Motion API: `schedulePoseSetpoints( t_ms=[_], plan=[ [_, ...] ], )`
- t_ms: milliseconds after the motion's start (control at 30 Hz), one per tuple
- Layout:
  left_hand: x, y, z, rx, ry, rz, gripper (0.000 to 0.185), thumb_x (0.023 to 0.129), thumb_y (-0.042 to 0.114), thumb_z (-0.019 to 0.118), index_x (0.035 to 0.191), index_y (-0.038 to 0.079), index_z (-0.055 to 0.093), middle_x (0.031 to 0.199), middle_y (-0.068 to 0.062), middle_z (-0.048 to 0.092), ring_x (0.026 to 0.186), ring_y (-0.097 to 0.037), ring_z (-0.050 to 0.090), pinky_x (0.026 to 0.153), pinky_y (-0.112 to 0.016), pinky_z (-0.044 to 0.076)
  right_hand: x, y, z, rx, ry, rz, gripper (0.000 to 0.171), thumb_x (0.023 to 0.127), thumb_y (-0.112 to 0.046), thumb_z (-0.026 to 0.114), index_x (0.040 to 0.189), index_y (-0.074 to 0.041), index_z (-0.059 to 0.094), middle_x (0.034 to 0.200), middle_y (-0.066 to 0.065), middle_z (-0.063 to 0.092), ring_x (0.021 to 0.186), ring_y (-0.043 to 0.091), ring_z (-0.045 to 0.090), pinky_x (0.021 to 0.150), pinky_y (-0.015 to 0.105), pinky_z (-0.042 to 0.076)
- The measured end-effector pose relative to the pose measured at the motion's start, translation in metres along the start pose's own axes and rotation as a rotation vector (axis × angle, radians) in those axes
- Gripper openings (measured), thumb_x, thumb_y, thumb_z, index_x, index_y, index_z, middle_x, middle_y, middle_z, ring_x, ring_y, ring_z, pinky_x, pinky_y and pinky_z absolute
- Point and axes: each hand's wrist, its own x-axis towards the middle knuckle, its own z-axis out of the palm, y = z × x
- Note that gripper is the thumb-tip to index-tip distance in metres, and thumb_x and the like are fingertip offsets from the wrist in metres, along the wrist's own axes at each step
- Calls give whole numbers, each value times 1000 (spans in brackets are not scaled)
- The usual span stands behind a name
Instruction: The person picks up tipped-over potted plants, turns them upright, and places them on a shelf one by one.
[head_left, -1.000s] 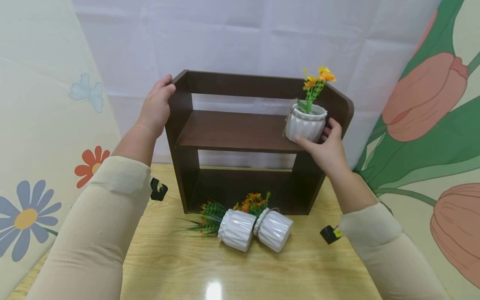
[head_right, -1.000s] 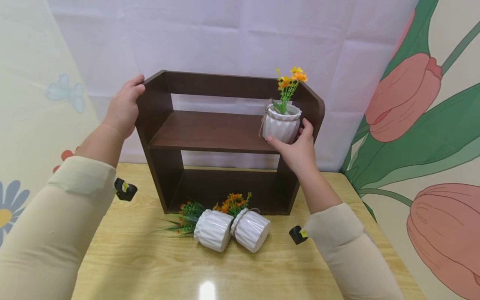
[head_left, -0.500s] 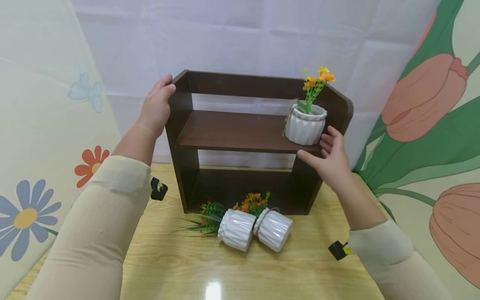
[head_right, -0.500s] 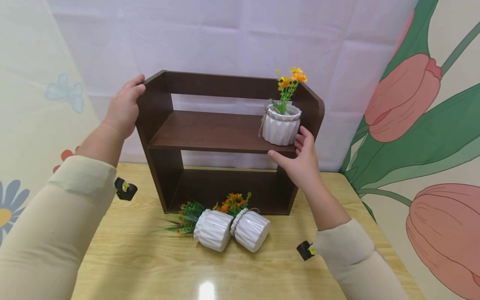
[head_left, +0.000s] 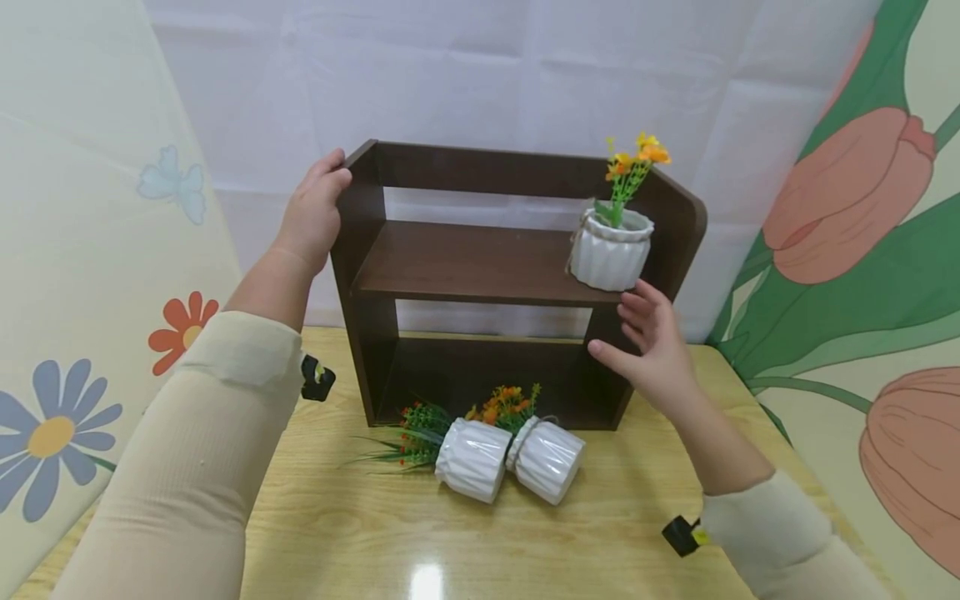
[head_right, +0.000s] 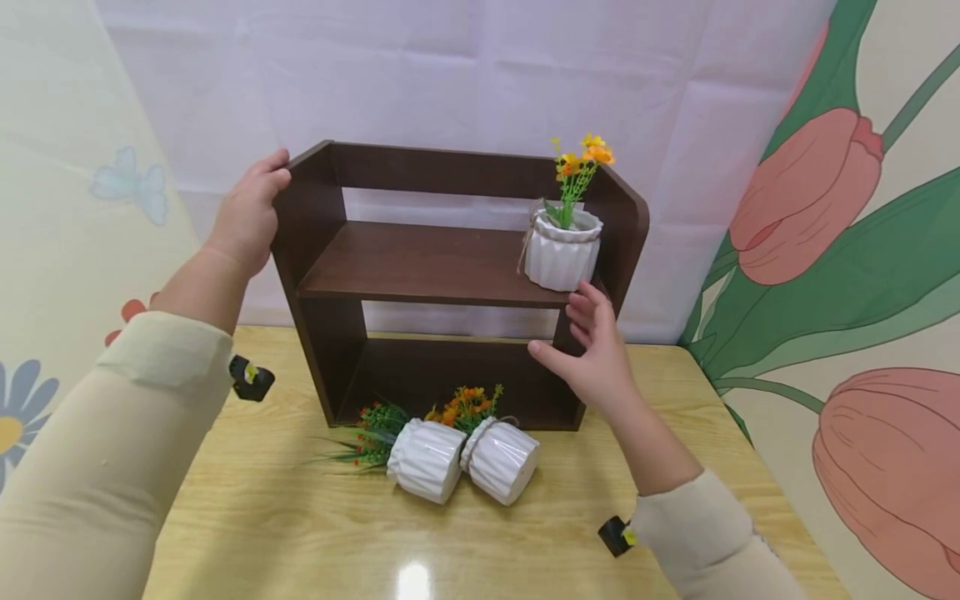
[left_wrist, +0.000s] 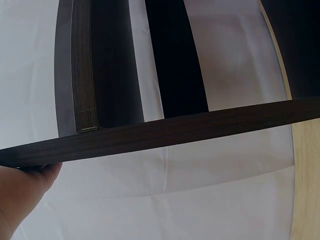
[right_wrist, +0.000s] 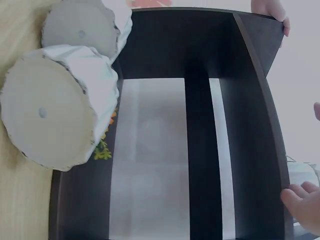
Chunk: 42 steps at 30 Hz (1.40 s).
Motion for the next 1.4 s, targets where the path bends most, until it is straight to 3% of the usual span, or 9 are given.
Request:
schedulePoseSetpoints(
  t_ms=[267, 667, 1400],
  plan=[
    [0, -1, 0, -6, -8, -4, 54, 104, 43, 22, 157, 33, 18, 166, 11, 11, 153, -16, 10, 124, -45, 13, -9, 13, 7, 107, -82, 58, 89, 87, 2, 67, 155, -7, 10, 154, 20, 30, 142, 34, 35, 115, 50, 31],
    [-1, 0, 1, -2, -1, -9, 54, 104, 42, 22, 157, 33, 19, 166, 11, 12, 152, -15, 11, 124, -43, 13, -22, 39, 22, 126, -197, 95, 89, 87, 2, 68, 154, -4, 10, 154, 27, 28, 142, 42, 32, 114, 55, 30],
    [0, 0, 1, 16, 8, -2, 54, 104, 42, 22, 157, 34, 20, 165, 11, 12, 152, -15, 12, 123, -44, 14, -44, 83, 50, 105, -332, 39, 88, 81, -2, 76, 149, 6, 19, 146, 35, 36, 135, 52, 38, 110, 60, 35]
  ],
)
